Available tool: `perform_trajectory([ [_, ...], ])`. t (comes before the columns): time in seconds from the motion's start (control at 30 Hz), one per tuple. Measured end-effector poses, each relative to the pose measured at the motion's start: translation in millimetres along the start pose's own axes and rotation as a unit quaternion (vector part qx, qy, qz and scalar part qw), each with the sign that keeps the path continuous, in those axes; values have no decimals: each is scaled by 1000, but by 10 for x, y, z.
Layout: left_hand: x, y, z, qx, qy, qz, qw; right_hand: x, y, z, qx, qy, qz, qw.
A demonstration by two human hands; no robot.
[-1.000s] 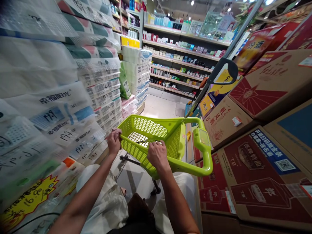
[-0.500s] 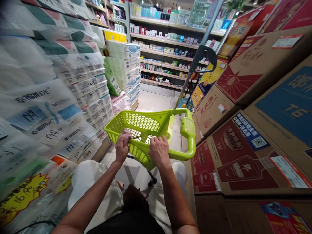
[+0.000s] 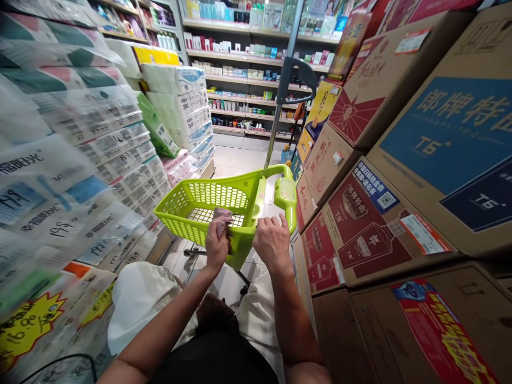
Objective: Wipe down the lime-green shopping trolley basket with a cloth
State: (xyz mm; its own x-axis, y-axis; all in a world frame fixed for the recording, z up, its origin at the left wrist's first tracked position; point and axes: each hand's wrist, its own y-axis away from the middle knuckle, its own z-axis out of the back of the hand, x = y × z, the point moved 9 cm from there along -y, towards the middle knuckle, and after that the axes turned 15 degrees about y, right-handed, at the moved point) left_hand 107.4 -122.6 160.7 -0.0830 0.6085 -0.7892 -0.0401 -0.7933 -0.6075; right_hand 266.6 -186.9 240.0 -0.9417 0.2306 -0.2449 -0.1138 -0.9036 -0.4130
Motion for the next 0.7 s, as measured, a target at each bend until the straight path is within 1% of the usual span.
perform_trajectory([
  [0.1, -222, 78, -243, 52, 28, -65, 996, -143, 51, 0, -6, -7, -18, 1000],
  [0.13, -252, 122, -303, 76, 36, -94, 992, -178, 62, -5, -9, -8, -22, 1000],
  [0.17, -244, 172, -328, 88, 39, -121, 988, -206, 70, -11, -13, -9, -25, 1000],
  [0.2, -191, 224, -313, 83, 35, -144, 985, -225, 75, -18, -17, -12, -28, 999],
  [0.27, 35, 328, -195, 28, 9, -164, 986, -238, 77, -28, -27, -17, -29, 999],
  [0.33, 325, 449, -57, -44, -29, -159, 986, -230, 71, -36, -36, -20, -29, 999],
  [0.4, 548, 570, 1, -78, -53, -156, 983, -216, 63, -40, -40, -19, -30, 999],
  [0.47, 671, 657, -16, -66, -56, -159, 983, -207, 56, -42, -41, -16, -28, 999],
  [0.6, 787, 736, -45, 8, -64, -140, 988, -216, 52, -50, -38, -8, -24, 999],
  [0.7, 874, 720, 39, 17, -65, -123, 990, -197, 41, -36, -42, 4, -23, 999],
])
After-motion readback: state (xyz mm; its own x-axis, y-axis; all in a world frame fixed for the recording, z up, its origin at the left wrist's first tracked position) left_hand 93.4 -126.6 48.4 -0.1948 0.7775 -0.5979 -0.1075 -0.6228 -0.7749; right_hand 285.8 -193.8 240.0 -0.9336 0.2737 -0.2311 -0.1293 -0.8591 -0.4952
